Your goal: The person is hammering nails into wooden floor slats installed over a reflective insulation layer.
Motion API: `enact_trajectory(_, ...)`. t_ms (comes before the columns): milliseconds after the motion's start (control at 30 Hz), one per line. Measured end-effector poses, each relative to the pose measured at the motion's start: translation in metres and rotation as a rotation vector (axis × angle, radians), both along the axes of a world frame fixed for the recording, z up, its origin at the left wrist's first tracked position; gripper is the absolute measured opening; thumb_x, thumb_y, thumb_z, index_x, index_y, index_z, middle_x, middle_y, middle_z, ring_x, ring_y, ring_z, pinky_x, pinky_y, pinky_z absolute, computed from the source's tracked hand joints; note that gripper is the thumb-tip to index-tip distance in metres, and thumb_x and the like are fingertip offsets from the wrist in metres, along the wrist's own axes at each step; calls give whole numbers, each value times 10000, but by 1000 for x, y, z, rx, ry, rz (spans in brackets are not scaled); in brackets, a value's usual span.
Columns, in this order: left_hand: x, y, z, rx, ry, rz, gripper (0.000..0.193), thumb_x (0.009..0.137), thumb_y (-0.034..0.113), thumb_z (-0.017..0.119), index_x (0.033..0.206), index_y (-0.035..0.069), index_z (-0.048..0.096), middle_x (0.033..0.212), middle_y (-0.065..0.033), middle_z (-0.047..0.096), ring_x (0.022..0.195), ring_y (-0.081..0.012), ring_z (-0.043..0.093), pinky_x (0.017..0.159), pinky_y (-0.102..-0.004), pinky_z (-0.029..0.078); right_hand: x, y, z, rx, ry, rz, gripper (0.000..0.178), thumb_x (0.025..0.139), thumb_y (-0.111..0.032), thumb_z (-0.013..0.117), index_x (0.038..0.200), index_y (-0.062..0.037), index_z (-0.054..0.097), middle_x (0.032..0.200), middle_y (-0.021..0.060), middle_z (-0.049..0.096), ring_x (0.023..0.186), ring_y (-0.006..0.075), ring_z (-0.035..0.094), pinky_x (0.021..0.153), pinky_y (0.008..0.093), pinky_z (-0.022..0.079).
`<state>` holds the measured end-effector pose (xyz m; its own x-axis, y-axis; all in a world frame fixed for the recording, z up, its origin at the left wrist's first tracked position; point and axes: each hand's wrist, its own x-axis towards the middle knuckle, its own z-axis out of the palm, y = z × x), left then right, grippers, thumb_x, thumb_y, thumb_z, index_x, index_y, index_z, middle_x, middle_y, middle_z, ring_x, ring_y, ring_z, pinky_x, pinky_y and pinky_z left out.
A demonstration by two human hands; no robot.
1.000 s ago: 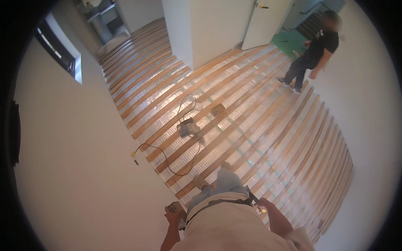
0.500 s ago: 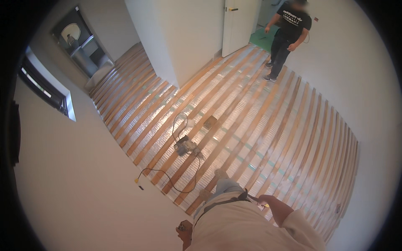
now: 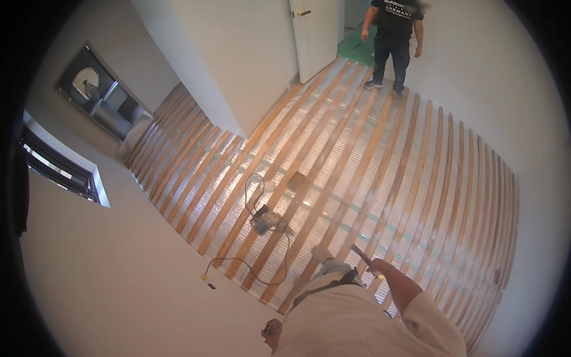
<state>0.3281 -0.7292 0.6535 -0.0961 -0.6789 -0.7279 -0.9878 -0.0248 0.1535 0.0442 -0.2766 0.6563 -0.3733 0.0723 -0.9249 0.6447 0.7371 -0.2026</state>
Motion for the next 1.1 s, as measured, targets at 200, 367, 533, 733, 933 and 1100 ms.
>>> enact_trajectory(200, -15, 1, 8, -126, 73, -62, 1145, 573, 373, 835, 1464, 110, 165, 1262, -358, 387, 1136, -501, 487, 934, -521, 467, 23, 27, -23, 53, -56, 163, 325, 849, -262, 676, 870, 62, 686, 709, 130, 678, 636, 206, 685, 636, 356, 532)
enact_trajectory(367, -26, 11, 24, -142, 175, -59, 1134, 574, 346, 849, 1459, 94, 186, 1255, -340, 417, 1114, -484, 514, 937, -502, 469, 46, 41, -13, 18, -213, -51, 293, 811, -151, 733, 924, 92, 614, 735, 140, 597, 604, 233, 611, 525, 399, 558)
enact_trajectory(533, -9, 32, 40, -125, 127, -2, 1174, 526, 359, 873, 1460, 106, 208, 1298, -310, 384, 1164, -463, 476, 956, -484, 457, 23, 18, 43, 54, -234, 304, 352, 739, -255, 731, 881, 58, 659, 849, 161, 657, 741, 249, 631, 649, 402, 499)
enact_trajectory(733, -11, 55, 76, -115, 57, 79, 1152, 539, 337, 856, 1465, 119, 207, 1265, -304, 392, 1136, -460, 491, 945, -483, 460, 5, 32, 16, 50, -101, 483, 221, 710, -155, 734, 728, 57, 673, 682, 140, 643, 549, 233, 609, 508, 399, 494)
enact_trajectory(933, -4, 75, 85, -132, -18, 133, 1153, 533, 330, 854, 1471, 141, 211, 1251, -296, 403, 1128, -447, 503, 944, -480, 462, -47, 51, -34, -66, -217, 160, 247, 816, -128, 704, 769, 100, 622, 644, 166, 600, 505, 252, 599, 437, 412, 500)
enact_trajectory(1100, -18, 93, 115, -149, -67, 171, 1137, 539, 298, 854, 1471, 153, 218, 1239, -273, 421, 1135, -440, 501, 951, -483, 457, -112, 29, -40, -37, -130, 165, 223, 808, -104, 698, 746, 83, 592, 601, 150, 575, 482, 258, 590, 432, 408, 494)
